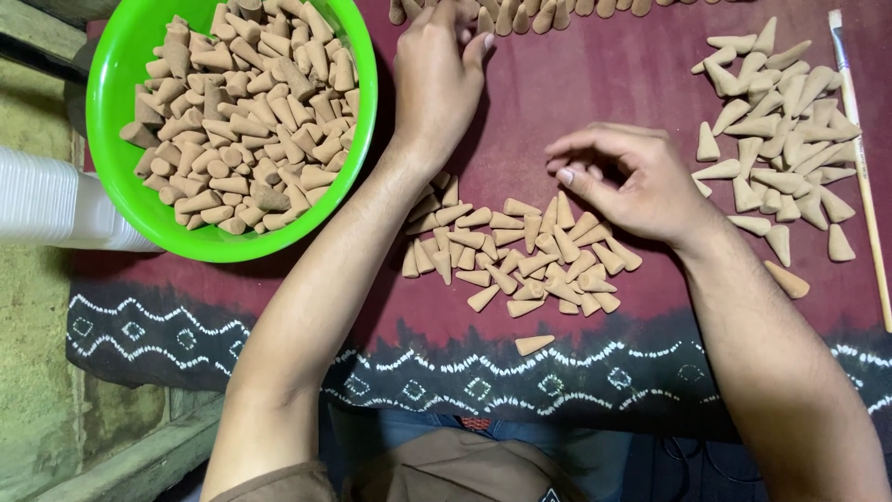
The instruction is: Sorting and arranging small incense cones by size from a pile into organized rows on a table.
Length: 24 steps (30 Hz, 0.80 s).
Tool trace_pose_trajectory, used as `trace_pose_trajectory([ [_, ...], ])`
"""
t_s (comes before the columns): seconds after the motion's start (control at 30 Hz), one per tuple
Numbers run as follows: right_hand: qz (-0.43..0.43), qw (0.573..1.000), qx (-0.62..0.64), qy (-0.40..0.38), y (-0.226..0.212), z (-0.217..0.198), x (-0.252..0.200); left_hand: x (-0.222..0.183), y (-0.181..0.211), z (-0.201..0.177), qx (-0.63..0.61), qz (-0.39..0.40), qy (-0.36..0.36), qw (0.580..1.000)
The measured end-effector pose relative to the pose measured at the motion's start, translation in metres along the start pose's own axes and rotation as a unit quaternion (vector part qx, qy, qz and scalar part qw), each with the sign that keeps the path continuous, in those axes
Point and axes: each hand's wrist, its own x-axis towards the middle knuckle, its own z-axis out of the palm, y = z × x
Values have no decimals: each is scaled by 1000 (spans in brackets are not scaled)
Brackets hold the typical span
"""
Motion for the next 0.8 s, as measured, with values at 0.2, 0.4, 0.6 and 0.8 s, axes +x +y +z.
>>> trace_pose_trajectory([
  [0.2,-103,989,-21,-105,3,-6,-3,-49,32,-36,-55,-4,-143,988],
  [0.4,-101,991,-5,-91,-2,-9,-5,-82,52,-59,-94,131,-267,950],
  [0.6,-96,986,-47,-129,-1,-14,-8,-87,63,-57,-44,120,-313,941],
  [0.8,-79,984,-53,-151,-3,-14,-8,-96,53,-46,-22,90,-304,948],
])
